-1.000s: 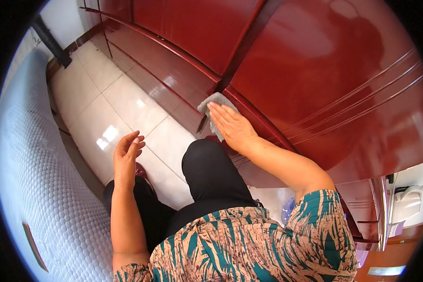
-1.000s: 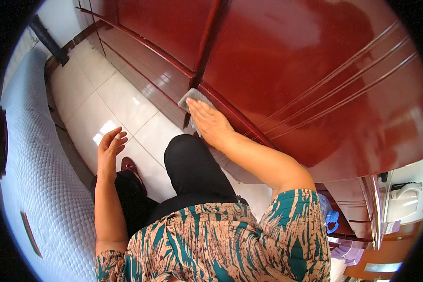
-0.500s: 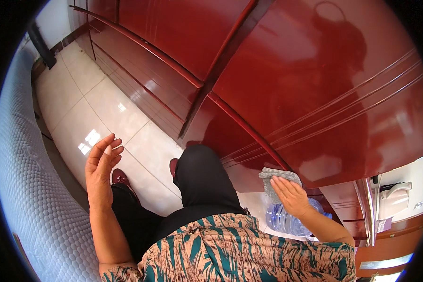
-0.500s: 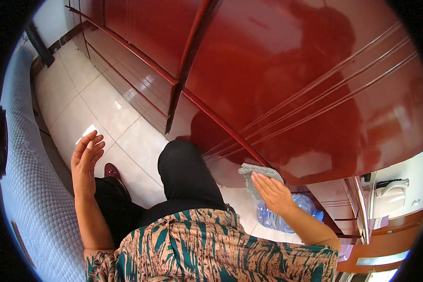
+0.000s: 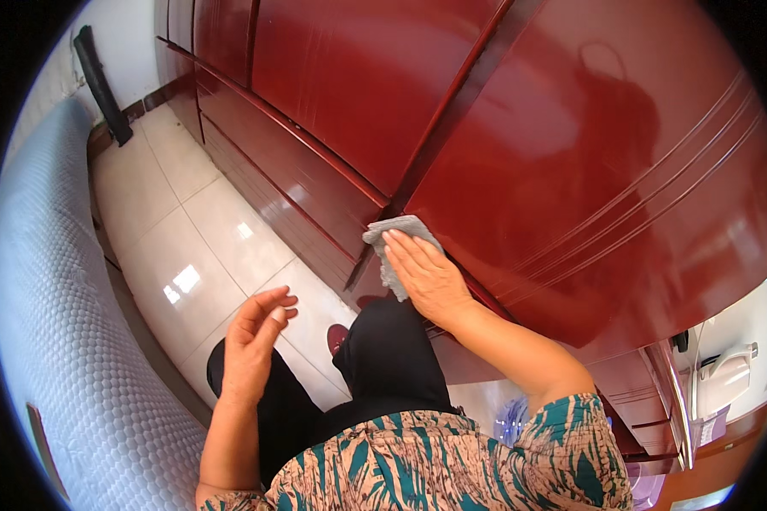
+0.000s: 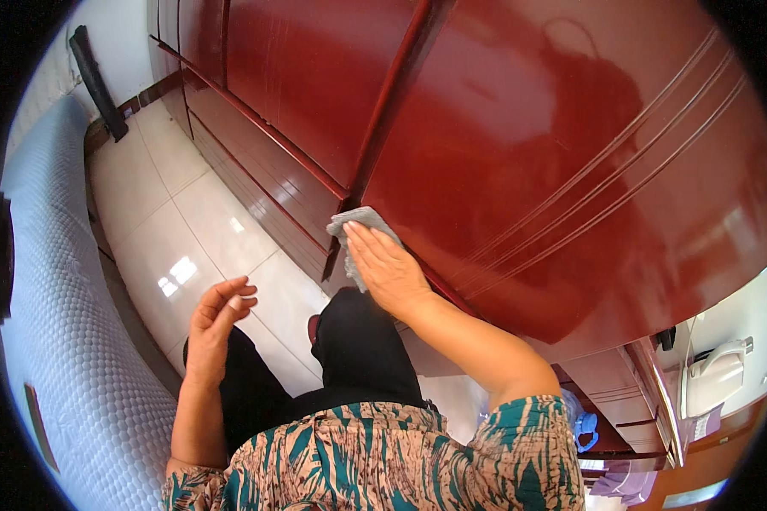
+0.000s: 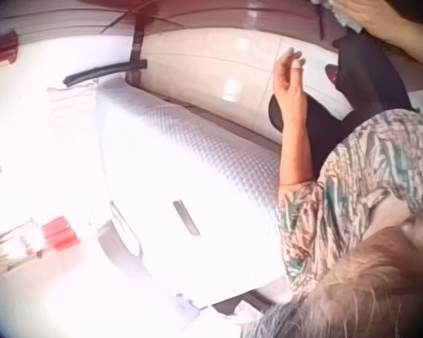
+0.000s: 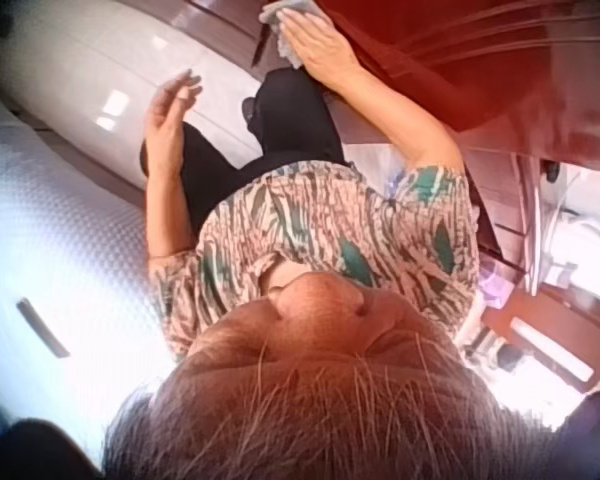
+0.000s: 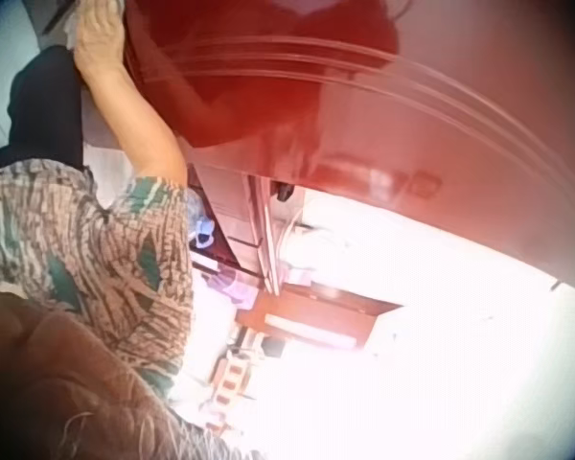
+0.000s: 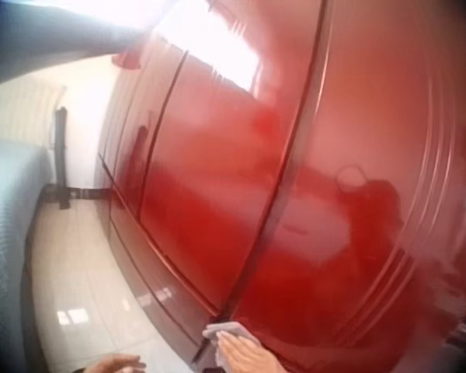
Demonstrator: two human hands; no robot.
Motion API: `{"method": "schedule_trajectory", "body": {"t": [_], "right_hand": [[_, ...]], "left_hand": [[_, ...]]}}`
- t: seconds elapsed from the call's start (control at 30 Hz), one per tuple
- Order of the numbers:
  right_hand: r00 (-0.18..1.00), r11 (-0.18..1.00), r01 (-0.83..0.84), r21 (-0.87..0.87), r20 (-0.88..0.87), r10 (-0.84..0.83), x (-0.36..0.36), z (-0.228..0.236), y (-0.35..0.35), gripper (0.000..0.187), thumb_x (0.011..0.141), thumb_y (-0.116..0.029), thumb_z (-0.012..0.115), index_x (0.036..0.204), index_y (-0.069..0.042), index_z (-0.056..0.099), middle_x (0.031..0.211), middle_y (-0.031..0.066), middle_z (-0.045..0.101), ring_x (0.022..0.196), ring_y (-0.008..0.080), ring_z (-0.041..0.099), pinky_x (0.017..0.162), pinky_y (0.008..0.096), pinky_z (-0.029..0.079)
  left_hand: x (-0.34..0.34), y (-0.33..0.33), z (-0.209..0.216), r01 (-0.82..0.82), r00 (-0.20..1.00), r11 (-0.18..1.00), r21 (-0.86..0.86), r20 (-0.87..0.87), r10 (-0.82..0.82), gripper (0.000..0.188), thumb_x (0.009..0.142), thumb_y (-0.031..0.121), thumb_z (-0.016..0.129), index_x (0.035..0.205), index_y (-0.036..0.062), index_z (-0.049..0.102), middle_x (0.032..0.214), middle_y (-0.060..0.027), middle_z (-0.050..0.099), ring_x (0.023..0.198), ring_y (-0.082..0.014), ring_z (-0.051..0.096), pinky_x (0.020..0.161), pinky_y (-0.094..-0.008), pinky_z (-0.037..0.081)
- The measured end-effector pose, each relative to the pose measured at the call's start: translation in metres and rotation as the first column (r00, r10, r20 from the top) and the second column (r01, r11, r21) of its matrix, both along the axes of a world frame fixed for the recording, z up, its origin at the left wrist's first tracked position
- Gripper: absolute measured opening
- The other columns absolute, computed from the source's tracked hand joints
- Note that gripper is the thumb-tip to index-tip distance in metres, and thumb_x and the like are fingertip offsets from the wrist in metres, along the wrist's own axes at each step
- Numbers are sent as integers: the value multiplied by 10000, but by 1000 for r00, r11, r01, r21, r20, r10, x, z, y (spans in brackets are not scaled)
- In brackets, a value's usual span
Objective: The person wipes the upper doors and lower panels of a large red cabinet using a grey cloth.
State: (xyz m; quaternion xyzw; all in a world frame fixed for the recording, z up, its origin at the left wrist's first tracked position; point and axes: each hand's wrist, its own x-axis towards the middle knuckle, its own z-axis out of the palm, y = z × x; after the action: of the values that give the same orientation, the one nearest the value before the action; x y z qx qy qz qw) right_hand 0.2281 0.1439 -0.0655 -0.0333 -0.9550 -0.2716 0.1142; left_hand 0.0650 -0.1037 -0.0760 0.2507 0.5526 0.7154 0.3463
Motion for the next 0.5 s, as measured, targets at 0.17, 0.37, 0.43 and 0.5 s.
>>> {"method": "schedule_trajectory", "body": {"t": [0.17,0.37,0.43,0.5], "right_hand": [[1000,998,-20,-51,-8,20,-1,1,0,478,815,-116,473,1271,16,521,1428,117,435,1345,212,379,1089,356,297],[986,982,158,-101,72,-151,105,11,-28,511,796,-68,464,1302,-35,520,1408,70,471,1308,177,427,1055,330,309],[973,974,217,-70,98,-210,155,12,-35,509,792,-64,478,1298,-41,530,1394,53,490,1284,158,451,1004,310,343],[959,963,265,-45,111,-259,202,11,-43,498,793,-65,492,1287,-43,543,1375,44,512,1242,141,484,926,291,381]], "left_hand": [[8,3,-10,55,998,998,-11,9,-55,279,943,80,539,1207,-7,564,1106,-101,624,1068,-181,578,960,-324,446],[17,5,-22,105,994,994,-43,10,-105,292,938,104,542,1214,9,562,1121,-96,629,1045,-182,589,933,-312,441],[23,7,-23,133,991,990,-49,16,-132,296,936,112,548,1215,13,562,1128,-97,629,1043,-185,590,932,-314,439],[25,7,-23,152,988,987,-47,17,-152,295,937,101,551,1216,7,558,1130,-102,628,1047,-186,588,943,-319,440]]}}
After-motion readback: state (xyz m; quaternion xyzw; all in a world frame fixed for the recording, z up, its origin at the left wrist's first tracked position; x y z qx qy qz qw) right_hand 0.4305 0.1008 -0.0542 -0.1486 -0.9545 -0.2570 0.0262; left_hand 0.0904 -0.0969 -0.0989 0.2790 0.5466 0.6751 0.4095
